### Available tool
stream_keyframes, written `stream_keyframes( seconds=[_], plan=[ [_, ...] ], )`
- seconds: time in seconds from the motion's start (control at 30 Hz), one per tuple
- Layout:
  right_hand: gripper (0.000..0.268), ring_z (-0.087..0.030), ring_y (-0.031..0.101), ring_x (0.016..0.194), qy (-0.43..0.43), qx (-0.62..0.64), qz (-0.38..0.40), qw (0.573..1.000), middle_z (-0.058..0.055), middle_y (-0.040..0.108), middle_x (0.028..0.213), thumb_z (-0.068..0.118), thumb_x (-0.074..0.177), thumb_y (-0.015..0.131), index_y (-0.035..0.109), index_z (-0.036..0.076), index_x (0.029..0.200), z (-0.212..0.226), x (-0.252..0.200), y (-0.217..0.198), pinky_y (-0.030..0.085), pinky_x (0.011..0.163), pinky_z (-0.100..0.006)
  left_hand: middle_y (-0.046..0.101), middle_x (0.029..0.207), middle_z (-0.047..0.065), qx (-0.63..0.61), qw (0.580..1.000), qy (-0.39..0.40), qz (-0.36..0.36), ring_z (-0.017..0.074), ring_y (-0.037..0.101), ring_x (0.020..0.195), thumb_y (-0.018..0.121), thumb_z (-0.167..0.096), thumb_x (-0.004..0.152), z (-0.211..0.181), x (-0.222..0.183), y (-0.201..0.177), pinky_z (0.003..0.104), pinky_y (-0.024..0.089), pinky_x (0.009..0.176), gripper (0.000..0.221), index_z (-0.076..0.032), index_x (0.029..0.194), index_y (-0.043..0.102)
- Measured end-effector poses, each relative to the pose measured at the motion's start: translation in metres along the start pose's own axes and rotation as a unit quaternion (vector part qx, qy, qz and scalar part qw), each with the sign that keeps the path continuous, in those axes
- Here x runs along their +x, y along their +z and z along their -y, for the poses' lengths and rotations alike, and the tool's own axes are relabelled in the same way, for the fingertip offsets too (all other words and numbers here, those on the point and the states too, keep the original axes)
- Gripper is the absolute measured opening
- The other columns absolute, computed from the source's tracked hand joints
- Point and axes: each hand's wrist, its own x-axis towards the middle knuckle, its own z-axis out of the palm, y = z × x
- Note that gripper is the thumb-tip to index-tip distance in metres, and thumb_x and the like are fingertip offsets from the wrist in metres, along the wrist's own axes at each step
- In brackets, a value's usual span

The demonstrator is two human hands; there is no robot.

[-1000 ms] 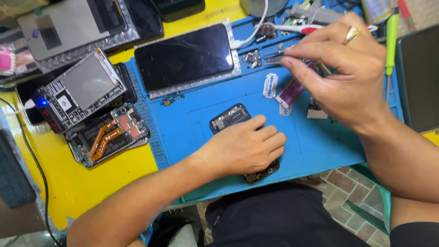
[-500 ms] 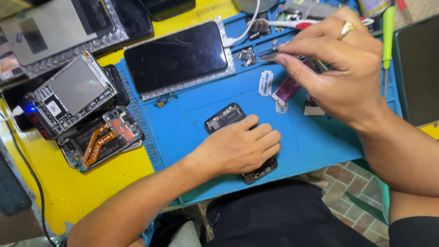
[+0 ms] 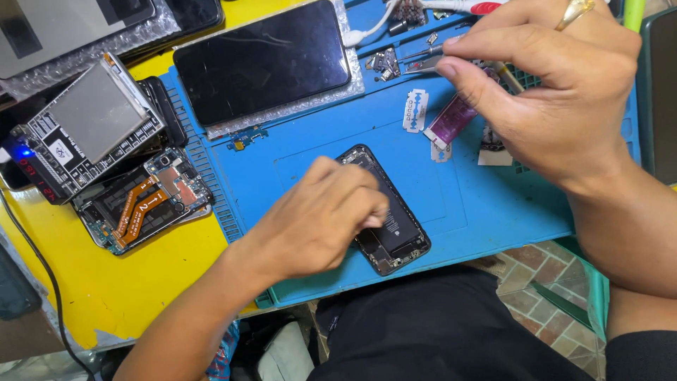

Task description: Adjusting and pressing down adhesive strips and internal components inside a mobile phone during a repair process.

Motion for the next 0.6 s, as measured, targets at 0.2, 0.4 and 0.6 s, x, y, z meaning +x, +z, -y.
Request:
stream_keyframes(
  seconds=[0.2,0.4,0.6],
  plan=[
    [0.015,-0.041,0.074,0.101,0.003,0.012,-0.009,1.0,-0.036,0.078,0.111,-0.019,0.117,0.096,0.081,-0.022,0.115,-0.003,-0.006,0.004,0.051,0.085,-0.043,0.047,0.088,0.01,0.057,0.996,-0.058,0.043,0.0292,0.046,0.074,0.055,-0.018,0.107,-0.024,-0.037,-0.027,0.043,0.035,0.076,0.027,-0.006,0.083,0.05],
    [0.016,-0.04,0.076,0.108,0.014,0.003,-0.013,1.0,-0.034,0.079,0.111,-0.019,0.117,0.1,0.083,-0.02,0.119,-0.005,-0.01,0.006,0.052,0.087,-0.041,0.052,0.113,0.002,-0.104,0.891,-0.224,0.381,0.0315,0.055,0.082,0.08,-0.018,0.092,-0.055,-0.073,-0.031,0.044,0.04,0.075,0.033,-0.019,0.112,0.053],
    [0.014,-0.042,0.077,0.111,0.011,0.023,0.007,1.0,-0.036,0.079,0.118,-0.024,0.122,0.095,0.081,-0.025,0.123,-0.003,-0.014,0.006,0.058,0.094,-0.044,0.062,0.07,0.002,0.042,0.983,-0.137,0.11,0.0275,0.06,0.063,0.064,-0.013,0.1,-0.044,-0.062,-0.022,0.04,0.039,0.064,0.011,-0.013,0.088,0.066]
  ],
)
